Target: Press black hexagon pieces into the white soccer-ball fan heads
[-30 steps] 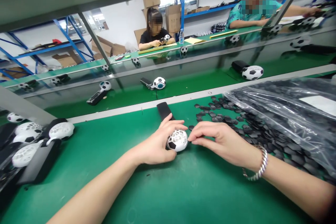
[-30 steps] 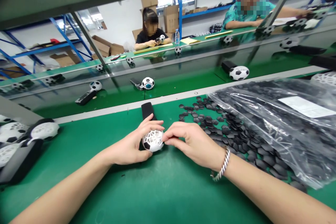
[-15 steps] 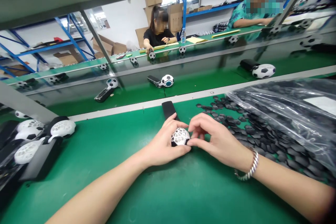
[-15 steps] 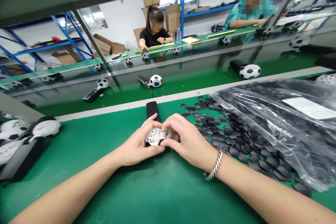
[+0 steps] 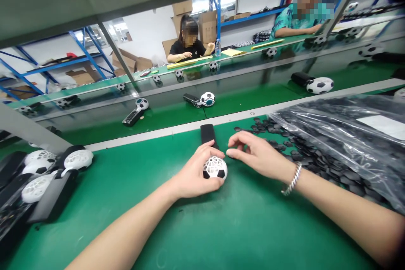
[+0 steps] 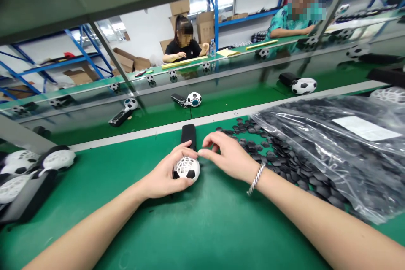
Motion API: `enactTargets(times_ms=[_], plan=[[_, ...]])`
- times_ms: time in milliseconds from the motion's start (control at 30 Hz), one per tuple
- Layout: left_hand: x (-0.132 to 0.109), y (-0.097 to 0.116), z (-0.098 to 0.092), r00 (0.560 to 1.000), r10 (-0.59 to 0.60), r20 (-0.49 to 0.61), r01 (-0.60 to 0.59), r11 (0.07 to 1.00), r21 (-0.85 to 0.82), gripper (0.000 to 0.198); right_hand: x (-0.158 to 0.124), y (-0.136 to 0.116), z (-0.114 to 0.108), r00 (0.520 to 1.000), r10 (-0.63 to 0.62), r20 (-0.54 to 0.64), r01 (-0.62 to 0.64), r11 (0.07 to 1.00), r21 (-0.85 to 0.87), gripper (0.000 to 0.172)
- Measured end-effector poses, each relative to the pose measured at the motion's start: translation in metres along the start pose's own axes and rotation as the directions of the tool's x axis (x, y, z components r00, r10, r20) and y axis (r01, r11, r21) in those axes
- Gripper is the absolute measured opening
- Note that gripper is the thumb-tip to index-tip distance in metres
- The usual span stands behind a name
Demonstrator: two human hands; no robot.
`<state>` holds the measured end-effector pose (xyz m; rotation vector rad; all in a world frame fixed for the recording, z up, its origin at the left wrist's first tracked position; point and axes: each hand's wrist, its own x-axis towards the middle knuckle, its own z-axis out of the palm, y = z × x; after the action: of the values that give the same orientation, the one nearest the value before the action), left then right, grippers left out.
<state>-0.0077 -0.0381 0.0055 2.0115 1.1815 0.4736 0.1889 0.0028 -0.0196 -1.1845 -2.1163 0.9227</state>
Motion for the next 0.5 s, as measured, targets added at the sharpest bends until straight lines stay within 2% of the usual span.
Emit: enactTargets(times_ms=[67, 133, 200, 267, 367, 500], plan=[[0.000, 0.000, 0.000, 0.999, -0.018, -0.027, 0.020, 0.998, 0.054, 0.050, 0.001, 0.010, -0.004, 0.999, 0.005, -0.043, -0.015, 0.971, -0.241, 0.022], [0.000, 0.002, 0.000, 0.994, -0.076, -0.083, 0.084, 0.991, 0.099, 0.058, 0.001, 0.018, -0.006, 1.000, 0.002, 0.002, -0.001, 0.924, -0.382, 0.020], [-0.001, 0.005, -0.003, 0.987, -0.118, -0.105, 0.129, 0.985, 0.110, 0.055, 0.000, 0.024, -0.007, 0.998, -0.007, 0.057, 0.031, 0.903, -0.428, 0.020], [-0.002, 0.006, -0.008, 0.992, -0.111, -0.055, 0.116, 0.990, 0.084, 0.050, -0.002, 0.026, -0.008, 0.997, -0.014, 0.074, 0.046, 0.894, -0.445, 0.022], [-0.002, 0.005, -0.014, 0.996, -0.083, 0.038, 0.083, 0.997, 0.004, 0.053, -0.006, 0.027, -0.011, 0.996, 0.008, 0.088, 0.036, 0.874, -0.484, 0.021], [-0.002, 0.002, -0.009, 0.974, -0.218, -0.063, 0.217, 0.976, -0.014, 0.061, -0.012, 0.023, -0.014, 0.992, 0.031, 0.123, 0.043, 0.830, -0.556, 0.021]])
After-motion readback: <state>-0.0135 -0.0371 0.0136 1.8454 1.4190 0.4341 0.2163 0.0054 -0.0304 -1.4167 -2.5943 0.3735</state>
